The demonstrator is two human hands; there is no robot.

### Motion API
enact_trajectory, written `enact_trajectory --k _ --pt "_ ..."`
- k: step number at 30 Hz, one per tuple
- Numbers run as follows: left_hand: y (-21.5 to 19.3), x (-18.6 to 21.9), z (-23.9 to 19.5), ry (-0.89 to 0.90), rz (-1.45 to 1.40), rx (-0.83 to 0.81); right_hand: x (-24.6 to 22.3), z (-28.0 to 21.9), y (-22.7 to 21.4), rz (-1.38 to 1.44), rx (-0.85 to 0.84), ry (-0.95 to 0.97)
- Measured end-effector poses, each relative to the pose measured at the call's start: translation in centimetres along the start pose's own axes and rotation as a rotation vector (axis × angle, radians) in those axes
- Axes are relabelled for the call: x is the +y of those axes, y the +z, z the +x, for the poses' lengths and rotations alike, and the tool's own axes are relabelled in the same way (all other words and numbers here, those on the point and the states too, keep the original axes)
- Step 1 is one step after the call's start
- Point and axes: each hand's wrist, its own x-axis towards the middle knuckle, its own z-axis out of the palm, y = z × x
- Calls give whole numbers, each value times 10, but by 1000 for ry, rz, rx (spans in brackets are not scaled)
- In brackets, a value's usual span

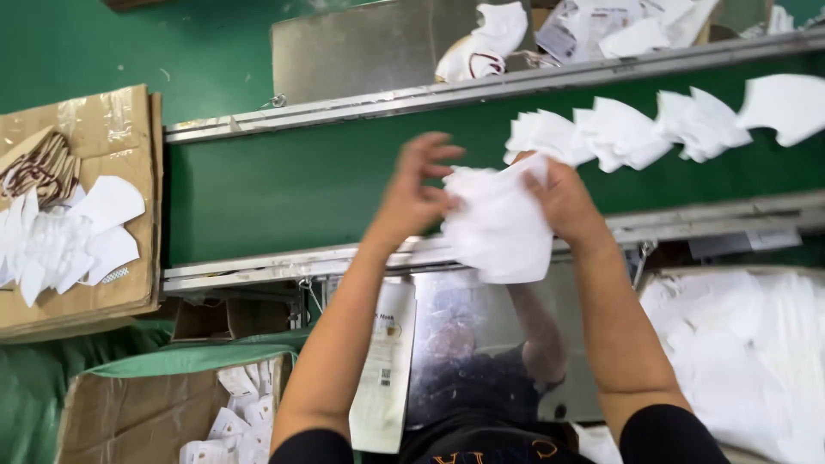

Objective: Packing several face masks into a plastic bag

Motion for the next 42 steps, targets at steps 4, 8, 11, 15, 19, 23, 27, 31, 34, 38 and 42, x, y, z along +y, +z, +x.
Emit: enact_trajectory --k 4,8,11,15,19,23,27,31,34,38,42 --pt "-28 -42 -82 -143 34 327 51 -25 47 -264 -191 -58" --pt "-48 -67 -140 -220 32 456 24 -71 51 184 -313 -148" --pt "-29 -61 -174 -345 -84 461 21 -124 84 373 -213 -178" --pt "1 -22 -183 -48 113 -44 14 -130 116 -695 -5 -392" --pt "49 -74 -214 107 546 -208 -6 -178 105 -592 -122 -432" --pt "80 -110 -238 -79 800 -219 63 -194 113 -142 -129 -309" --pt "112 -116 -240 -26 984 -128 119 -213 143 96 -82 -150" --pt "111 -113 -256 153 1109 -115 106 -231 154 175 -21 -4" --pt "109 -98 -265 92 991 -151 113 -235 171 194 -13 -269" --pt "89 -112 -264 119 975 -133 119 -241 193 178 126 -184" --pt "78 -169 -290 -193 976 -257 74 -222 190 4 83 -367"
